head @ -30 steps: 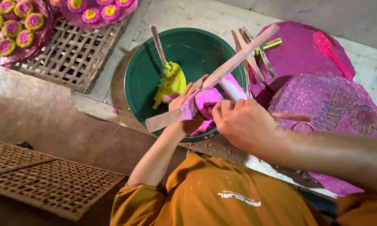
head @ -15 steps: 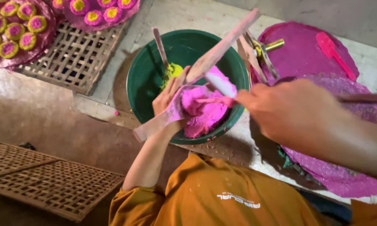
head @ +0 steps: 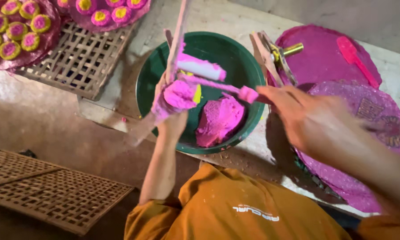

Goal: The person prepares and applies colored dough decorations using a press tool. They load pink and yellow dough into the tool and press circular patterns onto large purple dough bases.

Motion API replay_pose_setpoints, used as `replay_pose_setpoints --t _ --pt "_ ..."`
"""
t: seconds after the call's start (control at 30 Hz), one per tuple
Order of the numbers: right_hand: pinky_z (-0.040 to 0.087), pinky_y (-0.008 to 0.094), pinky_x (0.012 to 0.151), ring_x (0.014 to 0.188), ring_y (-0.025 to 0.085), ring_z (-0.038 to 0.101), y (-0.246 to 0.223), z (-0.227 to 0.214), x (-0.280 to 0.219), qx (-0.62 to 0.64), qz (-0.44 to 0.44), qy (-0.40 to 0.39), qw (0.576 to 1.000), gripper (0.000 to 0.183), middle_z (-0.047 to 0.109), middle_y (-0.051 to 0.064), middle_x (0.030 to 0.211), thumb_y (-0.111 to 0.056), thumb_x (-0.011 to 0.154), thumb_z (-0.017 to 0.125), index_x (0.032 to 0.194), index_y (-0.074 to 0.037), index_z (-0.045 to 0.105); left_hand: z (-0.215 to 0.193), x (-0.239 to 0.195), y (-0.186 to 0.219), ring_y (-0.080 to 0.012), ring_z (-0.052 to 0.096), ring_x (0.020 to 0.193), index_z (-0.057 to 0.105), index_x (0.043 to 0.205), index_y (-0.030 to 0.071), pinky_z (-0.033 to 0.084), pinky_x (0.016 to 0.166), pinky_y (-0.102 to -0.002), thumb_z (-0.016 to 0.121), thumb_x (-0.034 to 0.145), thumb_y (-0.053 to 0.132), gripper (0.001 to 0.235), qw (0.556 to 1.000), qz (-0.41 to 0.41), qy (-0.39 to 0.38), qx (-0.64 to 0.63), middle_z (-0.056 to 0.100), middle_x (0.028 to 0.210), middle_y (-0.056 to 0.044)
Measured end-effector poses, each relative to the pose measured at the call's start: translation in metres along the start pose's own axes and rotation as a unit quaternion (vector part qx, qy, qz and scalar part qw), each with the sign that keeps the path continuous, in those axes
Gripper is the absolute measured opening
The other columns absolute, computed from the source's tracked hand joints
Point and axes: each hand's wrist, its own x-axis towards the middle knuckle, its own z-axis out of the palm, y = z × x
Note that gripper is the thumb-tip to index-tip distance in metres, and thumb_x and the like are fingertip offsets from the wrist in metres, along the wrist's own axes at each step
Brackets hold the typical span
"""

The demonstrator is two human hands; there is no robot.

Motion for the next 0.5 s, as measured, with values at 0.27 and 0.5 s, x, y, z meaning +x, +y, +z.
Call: replay_pose_setpoints --t 0.27,0.5 --pt "0.059 0.037 0.087 0.106 0.033 0.076 -0.024 0.161 0.001 0.387 0.006 0.092 0.917 0.051 0.072 0.025 0.117 0.002 0.096 0.061 0.146 -0.007 0.053 0.017 0.002 -0.008 -0.0366 0.064 0.125 0.057 0.136 0.015 0.058 0.093 -0.04 0.073 0.093 0.032 0.049 0.919 0.117 0.044 0.374 0.055 0.153 -0.015" --pt "0.054 0.044 0.077 0.087 0.051 0.062 0.032 0.145 -0.001 0.398 0.246 -0.08 0.88 0.053 0.066 0.036 0.097 -0.006 0.105 0.058 0.158 -0.012 0.053 0.028 0.002 -0.018 -0.0405 0.053 0.128 0.063 0.138 0.017 0.056 0.091 -0.047 0.078 0.081 0.032 0.061 0.941 0.095 -0.018 0.324 0.025 0.165 -0.02"
